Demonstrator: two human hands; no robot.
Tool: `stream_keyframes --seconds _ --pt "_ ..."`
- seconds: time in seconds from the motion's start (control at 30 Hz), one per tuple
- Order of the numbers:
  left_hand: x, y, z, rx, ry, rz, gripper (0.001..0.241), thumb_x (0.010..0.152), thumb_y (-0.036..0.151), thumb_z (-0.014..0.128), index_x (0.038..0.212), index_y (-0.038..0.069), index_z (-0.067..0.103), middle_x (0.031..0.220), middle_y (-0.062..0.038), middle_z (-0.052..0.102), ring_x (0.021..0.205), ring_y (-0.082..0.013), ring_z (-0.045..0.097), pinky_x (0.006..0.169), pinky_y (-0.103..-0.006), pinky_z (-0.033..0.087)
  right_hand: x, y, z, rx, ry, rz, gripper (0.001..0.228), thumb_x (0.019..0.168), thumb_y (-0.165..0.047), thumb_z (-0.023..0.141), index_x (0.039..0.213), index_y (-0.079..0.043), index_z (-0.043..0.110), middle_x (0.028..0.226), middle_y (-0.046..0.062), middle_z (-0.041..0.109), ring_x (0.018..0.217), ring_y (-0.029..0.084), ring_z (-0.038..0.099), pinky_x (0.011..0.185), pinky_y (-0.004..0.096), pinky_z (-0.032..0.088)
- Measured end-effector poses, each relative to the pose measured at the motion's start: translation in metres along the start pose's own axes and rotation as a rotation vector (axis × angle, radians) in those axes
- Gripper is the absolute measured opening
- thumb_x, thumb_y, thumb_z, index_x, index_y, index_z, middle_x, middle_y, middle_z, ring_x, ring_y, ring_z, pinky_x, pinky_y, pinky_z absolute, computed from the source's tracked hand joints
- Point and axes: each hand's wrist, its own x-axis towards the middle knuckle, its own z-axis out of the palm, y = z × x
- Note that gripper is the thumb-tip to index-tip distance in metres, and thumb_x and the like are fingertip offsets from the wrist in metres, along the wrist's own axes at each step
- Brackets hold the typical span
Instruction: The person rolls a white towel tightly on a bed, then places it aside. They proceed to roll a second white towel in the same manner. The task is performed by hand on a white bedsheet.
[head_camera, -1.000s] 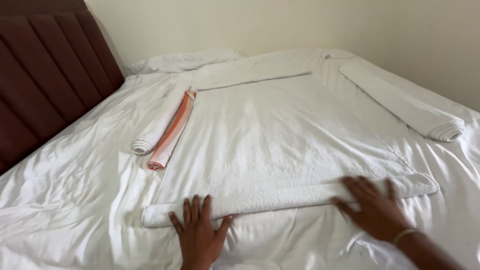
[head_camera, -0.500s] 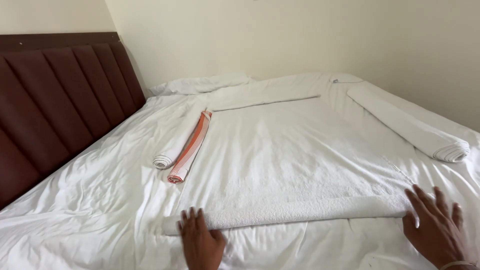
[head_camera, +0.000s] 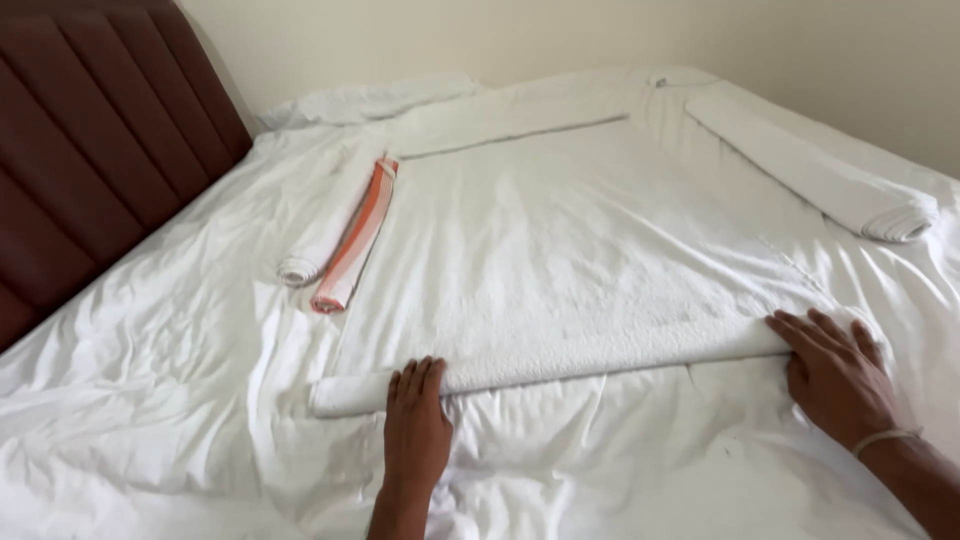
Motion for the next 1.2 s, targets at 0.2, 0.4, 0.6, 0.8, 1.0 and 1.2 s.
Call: stream_keyframes --seconds 0.2,0.4,0.6,0.8,1.0,1.2 --pt "-0.001 0.0 -0.004 -0.017 0.031 -0.01 0.051 0.084 -0.004 0.057 0.134 0.004 0.057 0.14 -0.018 0.06 0.139 -0.0352 0.048 0.121 -0.0509 0.029 0.003 -0.002 0.002 0.022 0.049 -0.028 0.059 0.09 -0.016 0.057 0.148 -0.028 0.054 0.157 -0.006 0.052 0.153 0.022 0.039 0.133 0.052 0.019" --pt "-0.004 0.001 -0.003 -0.007 0.016 -0.059 0.049 0.086 -0.004 0.057 0.134 0.004 0.056 0.141 -0.018 0.059 0.14 -0.0344 0.048 0.121 -0.0507 0.028 0.0 0.0 0.001 0.033 0.051 -0.047 0.06 0.089 -0.015 0.058 0.147 -0.028 0.055 0.155 -0.005 0.053 0.153 0.022 0.04 0.133 0.053 0.02" --pt "0.0 -0.02 -0.024 0.044 0.012 -0.023 0.054 0.08 0.0 0.061 0.133 0.008 0.058 0.14 -0.015 0.061 0.138 -0.0336 0.05 0.122 -0.0489 0.03 0.01 0.0 -0.006 -0.075 0.028 0.089 0.053 0.093 -0.019 0.059 0.144 -0.033 0.058 0.154 -0.013 0.055 0.152 0.016 0.042 0.133 0.051 0.023" --pt "-0.004 -0.045 -0.017 0.282 0.079 -0.267 0.058 0.078 0.009 0.065 0.135 0.014 0.058 0.146 -0.011 0.056 0.143 -0.0322 0.043 0.124 -0.0524 0.021 0.012 0.017 -0.008 -0.058 -0.007 0.202 0.053 0.091 -0.019 0.064 0.141 -0.036 0.06 0.154 -0.016 0.056 0.152 0.014 0.042 0.123 0.046 0.033" --pt "-0.01 -0.067 -0.004 0.347 -0.055 -0.354 0.056 0.083 0.011 0.064 0.137 0.023 0.06 0.153 -0.001 0.051 0.15 -0.0268 0.037 0.128 -0.0491 0.019 0.011 0.015 -0.02 -0.061 -0.088 0.231 0.053 0.092 -0.019 0.064 0.138 -0.044 0.061 0.149 -0.021 0.058 0.152 0.009 0.042 0.129 0.036 0.034" --pt "-0.012 -0.096 0.01 0.368 -0.298 -0.484 0.057 0.086 0.015 0.063 0.141 0.029 0.056 0.16 0.001 0.039 0.155 -0.0256 0.027 0.129 -0.0519 0.012 0.012 0.013 -0.045 -0.202 -0.26 0.307 0.053 0.093 -0.027 0.063 0.14 -0.05 0.056 0.152 -0.023 0.053 0.152 0.007 0.04 0.132 0.038 0.028"
